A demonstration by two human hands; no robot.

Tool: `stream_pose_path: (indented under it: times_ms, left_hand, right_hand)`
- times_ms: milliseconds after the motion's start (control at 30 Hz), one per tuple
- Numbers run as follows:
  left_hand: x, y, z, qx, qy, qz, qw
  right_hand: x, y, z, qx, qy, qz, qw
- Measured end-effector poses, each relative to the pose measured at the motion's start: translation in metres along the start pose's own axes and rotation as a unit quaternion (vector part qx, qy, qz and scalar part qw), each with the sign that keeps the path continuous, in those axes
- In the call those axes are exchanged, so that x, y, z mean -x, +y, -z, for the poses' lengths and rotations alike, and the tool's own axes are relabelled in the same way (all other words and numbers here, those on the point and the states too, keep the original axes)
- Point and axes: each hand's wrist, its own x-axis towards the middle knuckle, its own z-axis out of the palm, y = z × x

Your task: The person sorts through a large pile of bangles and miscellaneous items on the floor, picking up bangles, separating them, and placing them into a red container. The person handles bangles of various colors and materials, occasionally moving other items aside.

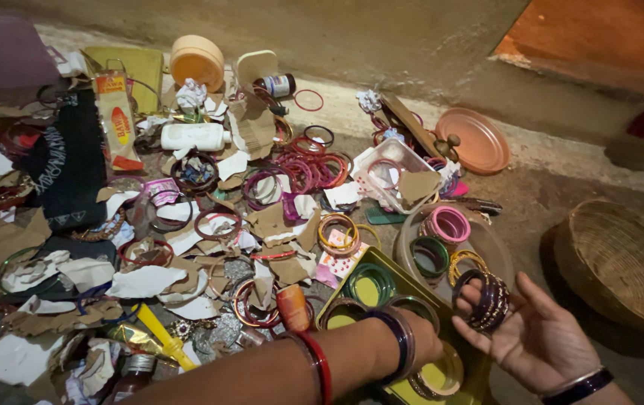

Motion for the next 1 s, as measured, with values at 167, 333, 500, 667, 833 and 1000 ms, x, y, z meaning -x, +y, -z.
stream_pose_path:
  times_ms: [167, 333, 500, 667, 833, 1000]
  left_hand:
    - [0.003, 0.005, 0.001, 0.052, 0.012, -0.022, 0.998]
    - [-0.003, 0.000, 0.001, 0.104, 0.032, -0.029, 0.994]
    - [0.003, -0.029, 0.000, 0.115, 0.095, -0.047, 0.988]
    - [0.046, -0.059, 0.040, 0.100, 0.123, -0.028, 0.987]
    - [0.134, -0.089, 0.082, 0.428, 0.187, 0.133, 0.874]
    - [0.205, -0.137, 0.084, 0.671, 0.330, 0.146, 0.648]
  right_hand:
    - [-0.003, -0.001, 0.006, 0.005, -0.009, -0.003, 1.000]
    - [-0.008, 0.002, 0.007, 0.020, -0.010, -0.018, 1.000]
    - [-0.030, 0.012, 0.015, 0.027, -0.089, -0.041, 0.995]
    - [-0.047, 0.018, 0.003, 0.033, -0.148, -0.044, 0.987]
    - [-0.038, 0.024, -0.062, 0.146, -0.160, -0.062, 0.974]
    - [-0.020, 0.033, -0.166, 0.183, -0.194, -0.080, 0.961]
